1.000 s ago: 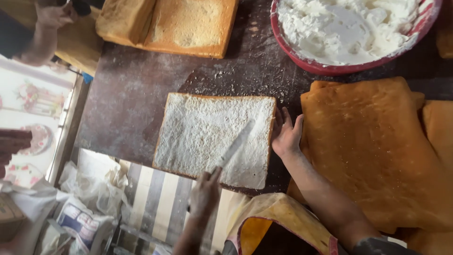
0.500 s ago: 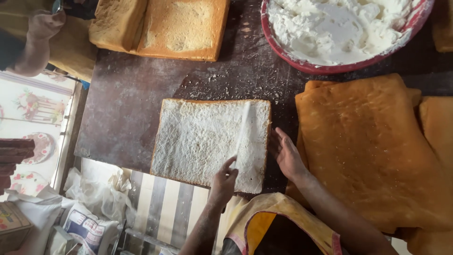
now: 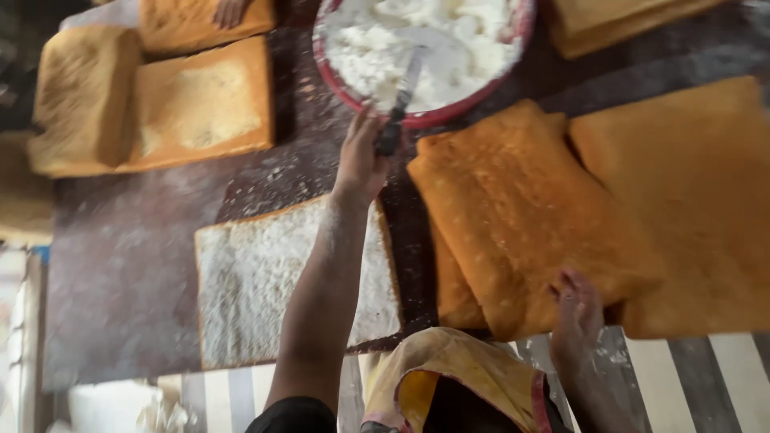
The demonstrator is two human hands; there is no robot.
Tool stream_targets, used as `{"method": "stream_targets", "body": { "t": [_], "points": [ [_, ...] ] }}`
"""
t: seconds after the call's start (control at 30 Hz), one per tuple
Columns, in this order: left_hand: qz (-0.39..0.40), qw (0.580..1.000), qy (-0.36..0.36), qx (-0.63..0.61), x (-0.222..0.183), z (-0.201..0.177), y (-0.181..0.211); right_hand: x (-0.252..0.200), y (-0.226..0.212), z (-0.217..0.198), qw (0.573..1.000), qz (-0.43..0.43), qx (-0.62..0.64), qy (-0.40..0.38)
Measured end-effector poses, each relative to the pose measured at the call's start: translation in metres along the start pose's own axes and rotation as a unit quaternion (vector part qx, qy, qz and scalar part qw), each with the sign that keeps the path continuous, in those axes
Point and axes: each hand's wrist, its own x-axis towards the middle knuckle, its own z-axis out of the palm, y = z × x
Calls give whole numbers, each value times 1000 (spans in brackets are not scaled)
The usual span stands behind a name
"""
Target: Spread white cream or frosting onto large square cake sponges using a knife and stack them.
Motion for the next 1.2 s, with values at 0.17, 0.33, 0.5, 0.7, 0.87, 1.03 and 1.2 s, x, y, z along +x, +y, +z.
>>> {"method": "stream_targets", "body": {
  "t": [0.17,0.33,0.5,0.7,0.87,1.03,1.2],
  "points": [
    [25,987,152,-48,-76,6,-97,-39,-8,-32,968,-14,-29,251],
    [-154,965,198,77,-89,-2,-161,-65,-8,-24,956,142,-13,258],
    [21,684,13,729,5,-24,-167,-54,26,-17,944,233,19,234],
    [7,583,12,813,79,-100,-198,-39,20,-4,938,237,49,247],
    [-40,705,-4,708,28,-38,-142,-28,19,-7,912,264,175,261],
    [-71,895,-17,440,43,-72,-178,-19,24,4,924,216,245,200],
    [-151,983,4,101,10,-33,-156,1,-28,7,952,149,171,206]
  ]
}}
